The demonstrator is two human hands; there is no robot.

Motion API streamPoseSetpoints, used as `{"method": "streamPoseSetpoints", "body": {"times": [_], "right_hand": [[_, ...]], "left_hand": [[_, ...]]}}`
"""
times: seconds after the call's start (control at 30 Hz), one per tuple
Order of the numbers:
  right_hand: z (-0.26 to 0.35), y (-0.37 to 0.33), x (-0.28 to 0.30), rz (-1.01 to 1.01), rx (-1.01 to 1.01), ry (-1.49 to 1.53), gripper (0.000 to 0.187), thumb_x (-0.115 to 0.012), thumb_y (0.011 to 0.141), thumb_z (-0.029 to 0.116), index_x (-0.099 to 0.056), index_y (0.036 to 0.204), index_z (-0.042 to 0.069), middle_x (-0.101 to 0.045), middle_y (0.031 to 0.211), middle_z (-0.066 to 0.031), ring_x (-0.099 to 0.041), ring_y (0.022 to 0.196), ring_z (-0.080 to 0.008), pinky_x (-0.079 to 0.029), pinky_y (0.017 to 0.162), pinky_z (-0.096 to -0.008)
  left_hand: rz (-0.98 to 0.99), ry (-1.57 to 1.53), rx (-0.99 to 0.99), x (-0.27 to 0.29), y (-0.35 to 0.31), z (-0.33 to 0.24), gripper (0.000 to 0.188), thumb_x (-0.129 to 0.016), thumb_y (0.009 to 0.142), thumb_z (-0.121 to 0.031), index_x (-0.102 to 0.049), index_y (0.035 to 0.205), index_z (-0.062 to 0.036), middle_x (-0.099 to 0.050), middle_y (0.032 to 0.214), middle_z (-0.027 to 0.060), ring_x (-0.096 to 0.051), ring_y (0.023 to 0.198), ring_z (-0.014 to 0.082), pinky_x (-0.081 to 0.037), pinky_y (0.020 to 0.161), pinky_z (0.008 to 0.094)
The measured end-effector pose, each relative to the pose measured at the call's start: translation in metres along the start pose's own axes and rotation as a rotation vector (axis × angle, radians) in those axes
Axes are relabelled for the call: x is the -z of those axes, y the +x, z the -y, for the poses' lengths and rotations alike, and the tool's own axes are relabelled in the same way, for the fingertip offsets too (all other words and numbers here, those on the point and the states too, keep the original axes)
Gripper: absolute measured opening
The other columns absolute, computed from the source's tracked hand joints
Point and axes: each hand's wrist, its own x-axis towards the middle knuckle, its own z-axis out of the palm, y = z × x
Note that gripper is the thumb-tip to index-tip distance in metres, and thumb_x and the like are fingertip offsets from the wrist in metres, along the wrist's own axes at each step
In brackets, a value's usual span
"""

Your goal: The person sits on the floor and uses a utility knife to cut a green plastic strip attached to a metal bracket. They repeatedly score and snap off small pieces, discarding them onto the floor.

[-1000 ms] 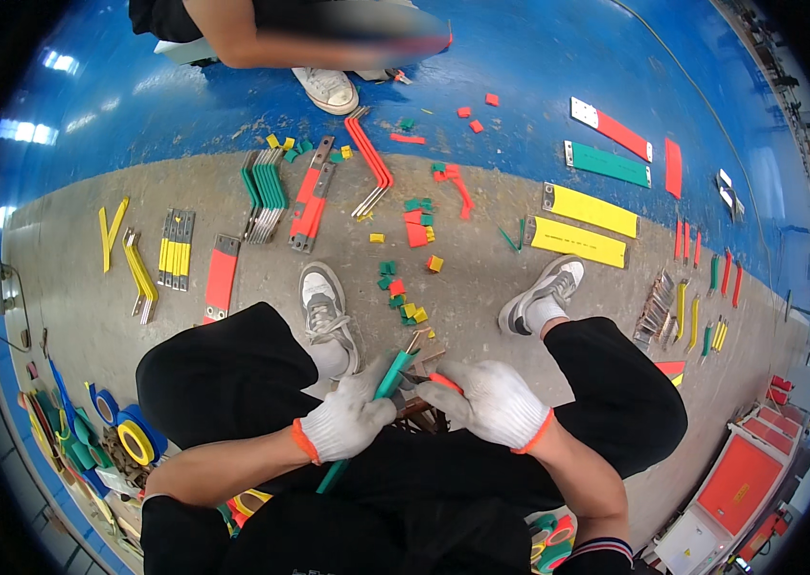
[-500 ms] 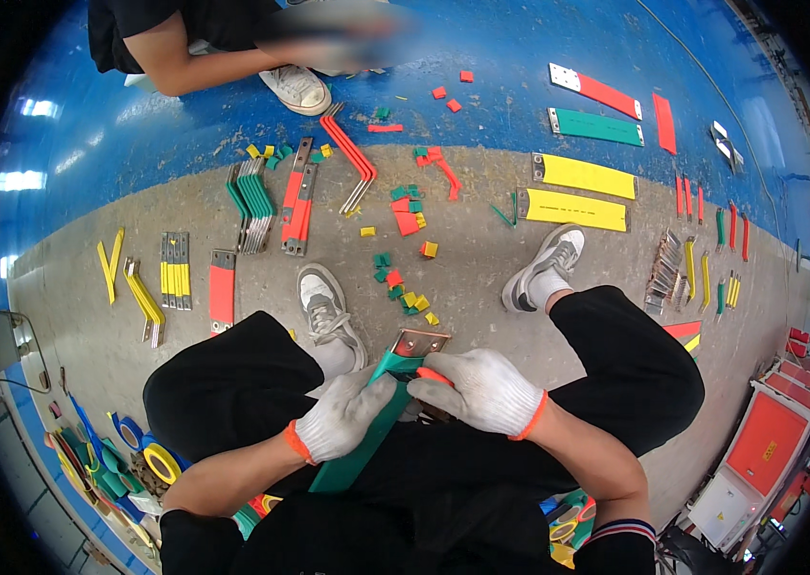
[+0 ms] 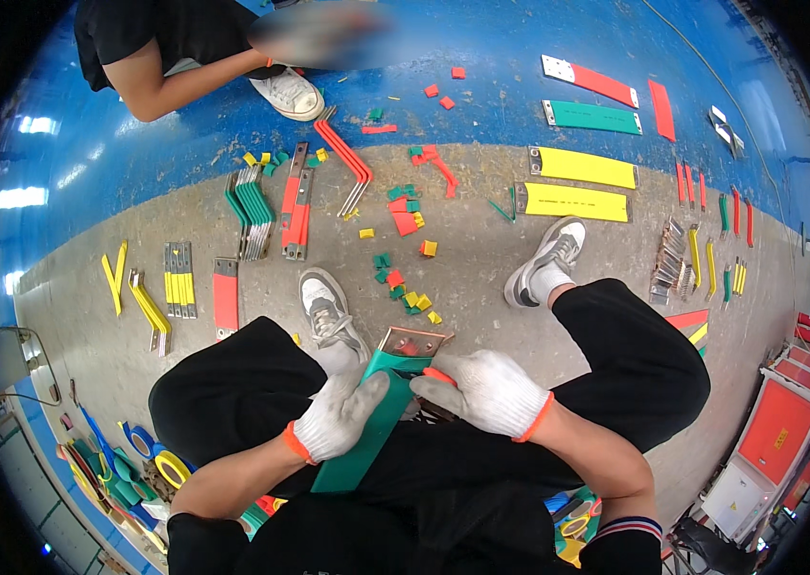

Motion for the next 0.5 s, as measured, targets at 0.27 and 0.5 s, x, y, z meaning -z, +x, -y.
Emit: {"method": "streamPoseSetpoints", "body": {"times": [0.27, 0.5], "right_hand": [[0.002, -0.003, 0.002, 0.025, -0.039, -0.015, 0.043, -0.064, 0.102, 0.048, -0.064, 0.091, 0.006, -0.065, 0.067, -0.0228, -0.067, 0.063, -0.0443, -0.052, 0.055, -0.0544], [-0.003, -0.006, 0.000, 0.062, -0.101, 0.006, 0.043, -0.063, 0.102, 0.049, -0.068, 0.097, 0.007, -0.067, 0.070, -0.0226, -0.067, 0.064, -0.0442, -0.052, 0.056, -0.0546]], "left_hand": [[0.033, 0.041, 0.100, 0.002, 0.001, 0.001, 0.033, -0.053, 0.111, -0.026, -0.062, 0.125, 0.0025, -0.065, 0.108, 0.0253, -0.064, 0.100, 0.0375, -0.051, 0.088, 0.0443], [-0.003, -0.067, 0.028, -0.001, 0.001, -0.002, 0.027, -0.051, 0.112, -0.023, -0.061, 0.116, 0.0022, -0.060, 0.084, 0.0165, -0.057, 0.078, 0.0247, -0.048, 0.074, 0.0395]]}}
